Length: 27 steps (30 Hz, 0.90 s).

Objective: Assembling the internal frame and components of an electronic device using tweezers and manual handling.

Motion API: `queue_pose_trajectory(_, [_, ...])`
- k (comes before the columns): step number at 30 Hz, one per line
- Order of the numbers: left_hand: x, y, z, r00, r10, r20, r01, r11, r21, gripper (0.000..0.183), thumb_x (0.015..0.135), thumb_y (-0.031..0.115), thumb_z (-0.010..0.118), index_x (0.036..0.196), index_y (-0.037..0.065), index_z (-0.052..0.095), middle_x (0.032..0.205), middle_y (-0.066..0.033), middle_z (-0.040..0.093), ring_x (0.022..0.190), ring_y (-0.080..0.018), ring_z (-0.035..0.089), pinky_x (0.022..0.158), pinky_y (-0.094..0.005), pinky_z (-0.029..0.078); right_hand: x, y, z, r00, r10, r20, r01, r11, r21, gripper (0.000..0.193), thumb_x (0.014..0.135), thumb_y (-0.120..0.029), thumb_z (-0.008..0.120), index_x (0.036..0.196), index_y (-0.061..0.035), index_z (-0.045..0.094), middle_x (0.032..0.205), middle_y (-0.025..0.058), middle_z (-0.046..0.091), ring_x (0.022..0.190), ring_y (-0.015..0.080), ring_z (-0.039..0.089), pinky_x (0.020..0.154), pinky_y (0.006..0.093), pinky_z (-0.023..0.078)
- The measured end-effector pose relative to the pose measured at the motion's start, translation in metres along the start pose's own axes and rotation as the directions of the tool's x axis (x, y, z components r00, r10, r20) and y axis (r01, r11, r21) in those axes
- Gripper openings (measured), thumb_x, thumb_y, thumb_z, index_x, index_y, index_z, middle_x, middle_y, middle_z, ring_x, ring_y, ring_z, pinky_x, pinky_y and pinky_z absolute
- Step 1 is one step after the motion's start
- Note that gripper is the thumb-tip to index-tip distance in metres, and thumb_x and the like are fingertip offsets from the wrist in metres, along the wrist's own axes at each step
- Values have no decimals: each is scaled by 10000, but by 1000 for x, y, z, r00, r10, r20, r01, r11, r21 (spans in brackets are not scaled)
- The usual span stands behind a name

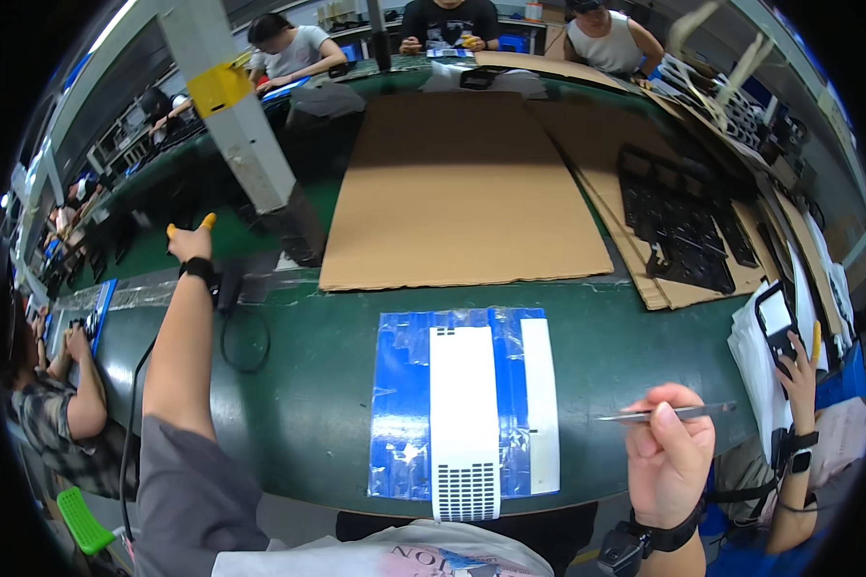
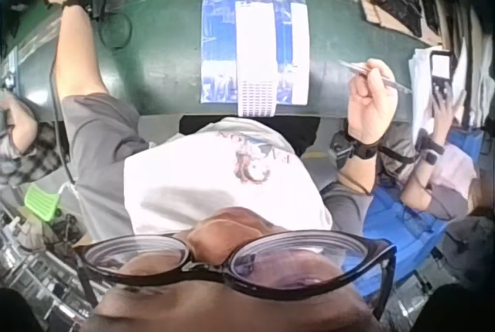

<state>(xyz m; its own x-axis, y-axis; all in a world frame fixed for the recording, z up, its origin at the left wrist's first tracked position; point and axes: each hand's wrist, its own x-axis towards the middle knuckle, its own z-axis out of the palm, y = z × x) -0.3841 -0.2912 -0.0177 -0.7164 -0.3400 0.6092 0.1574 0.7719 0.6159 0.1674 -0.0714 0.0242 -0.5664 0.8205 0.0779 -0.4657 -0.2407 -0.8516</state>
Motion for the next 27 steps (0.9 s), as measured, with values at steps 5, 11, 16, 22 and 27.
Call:
queue_pose_trajectory(5, [-77,60,-67,901,417,118,-150,556,-817,283,773,14,521,1051,-3,471,986,-80,522,903,-141,505,797,-235,386,-21,-12,-53,960,-81,-266,85,996,3,131,790,-52,481,894,25,505,753,157,564,497,67,407,419,166,312])
queue_pose_trajectory(11, [-282,222,-173,-15,1000,9,-337,3,-941,224,675,14,589,896,23,552,910,-120,533,797,-233,528,715,-285,429,-39,-28,-86,941,-167,-293,229,954,192,133,802,-53,470,897,21,524,774,183,576,510,77,432,432,176,342])
queue_pose_trajectory(16, [-424,330,-160,-261,956,130,-207,76,-975,158,696,69,517,819,-28,537,754,-208,554,718,-341,540,656,-385,435,-81,-34,-90,921,-217,-324,298,928,222,136,798,-50,469,900,26,514,793,194,571,510,92,442,449,186,352])
queue_pose_trajectory(22, [-482,413,-118,-119,957,264,-542,160,-825,184,745,77,421,808,27,586,857,-177,581,800,-292,576,666,-369,473,-138,-44,-120,848,-214,-485,326,932,158,121,794,-52,476,881,23,513,765,195,570,506,91,445,433,181,346])
queue_pose_trajectory(27, [-470,402,-105,-149,940,308,-650,141,-747,206,752,43,422,871,-8,582,825,-175,587,751,-270,592,646,-336,481,-168,-54,-155,778,-229,-585,338,938,82,116,803,-50,460,869,22,522,740,188,573,492,82,429,416,172,332])
